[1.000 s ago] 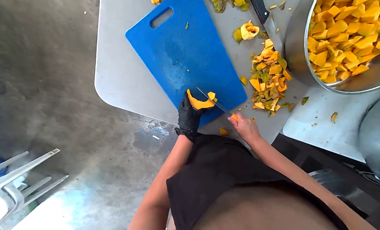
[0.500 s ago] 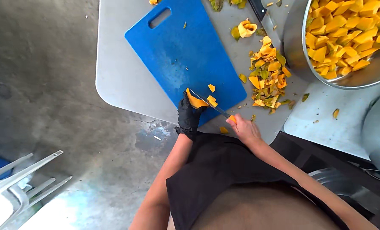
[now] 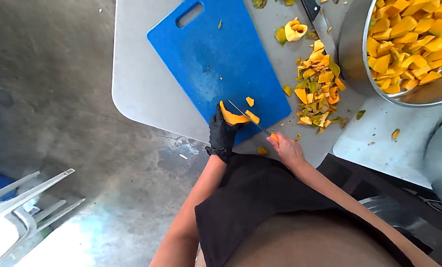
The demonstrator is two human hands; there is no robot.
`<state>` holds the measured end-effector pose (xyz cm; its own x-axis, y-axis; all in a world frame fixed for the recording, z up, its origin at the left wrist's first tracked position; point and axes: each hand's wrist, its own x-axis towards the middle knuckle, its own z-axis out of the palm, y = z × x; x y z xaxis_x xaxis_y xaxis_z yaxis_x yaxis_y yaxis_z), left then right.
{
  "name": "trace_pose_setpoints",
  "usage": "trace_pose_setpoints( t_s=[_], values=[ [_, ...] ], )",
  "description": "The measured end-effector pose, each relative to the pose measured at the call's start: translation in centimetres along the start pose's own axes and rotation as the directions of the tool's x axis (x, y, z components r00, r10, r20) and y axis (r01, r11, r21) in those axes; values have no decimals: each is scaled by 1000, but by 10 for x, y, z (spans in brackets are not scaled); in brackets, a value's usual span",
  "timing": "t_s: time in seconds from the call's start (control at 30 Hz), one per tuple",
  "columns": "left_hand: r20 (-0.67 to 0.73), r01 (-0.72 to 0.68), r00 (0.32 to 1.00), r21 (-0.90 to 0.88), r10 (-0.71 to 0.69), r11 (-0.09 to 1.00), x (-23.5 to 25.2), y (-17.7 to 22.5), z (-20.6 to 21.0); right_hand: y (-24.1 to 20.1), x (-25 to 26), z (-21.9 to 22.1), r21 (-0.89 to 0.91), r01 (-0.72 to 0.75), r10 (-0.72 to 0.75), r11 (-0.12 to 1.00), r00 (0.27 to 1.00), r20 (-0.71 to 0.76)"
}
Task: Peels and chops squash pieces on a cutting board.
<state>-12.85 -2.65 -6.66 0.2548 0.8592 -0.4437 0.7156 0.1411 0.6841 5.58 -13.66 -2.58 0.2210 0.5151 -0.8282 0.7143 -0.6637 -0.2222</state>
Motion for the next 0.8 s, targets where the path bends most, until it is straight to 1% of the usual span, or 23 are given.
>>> trace_pose_setpoints(
  t_s=[0.07, 0.17, 0.23, 0.3, 0.43, 0.57, 0.8],
  values=[
    [-3, -2, 1000, 6, 2, 1000, -1, 0, 1, -5, 19, 3, 23, 1, -1, 1000, 1000, -21],
    [-7, 19, 1000, 15, -19, 1000, -2, 1, 1, -14, 35, 4, 86, 78, -71, 993, 994, -82],
    [-15, 7, 1000, 9, -7, 1000, -2, -2, 2, -16, 32, 2, 124, 140, -124, 982, 984, -131],
    [1, 32, 999, 6, -32, 999, -2, 1, 2, -13, 18, 0, 139, 168, -148, 976, 979, -144],
    [0, 38, 999, 9, -38, 999, -2, 5, 4, -5, -10, 2, 115, 133, -121, 984, 987, -105],
    [4, 35, 999, 9, -35, 999, -3, 8, 5, -10, -16, 5, 37, 62, -58, 997, 994, -92],
    [7, 28, 1000, -9, -28, 1000, -3, 7, 6, -7, -18, 5, 31, 74, -70, 997, 990, -124]
  ],
)
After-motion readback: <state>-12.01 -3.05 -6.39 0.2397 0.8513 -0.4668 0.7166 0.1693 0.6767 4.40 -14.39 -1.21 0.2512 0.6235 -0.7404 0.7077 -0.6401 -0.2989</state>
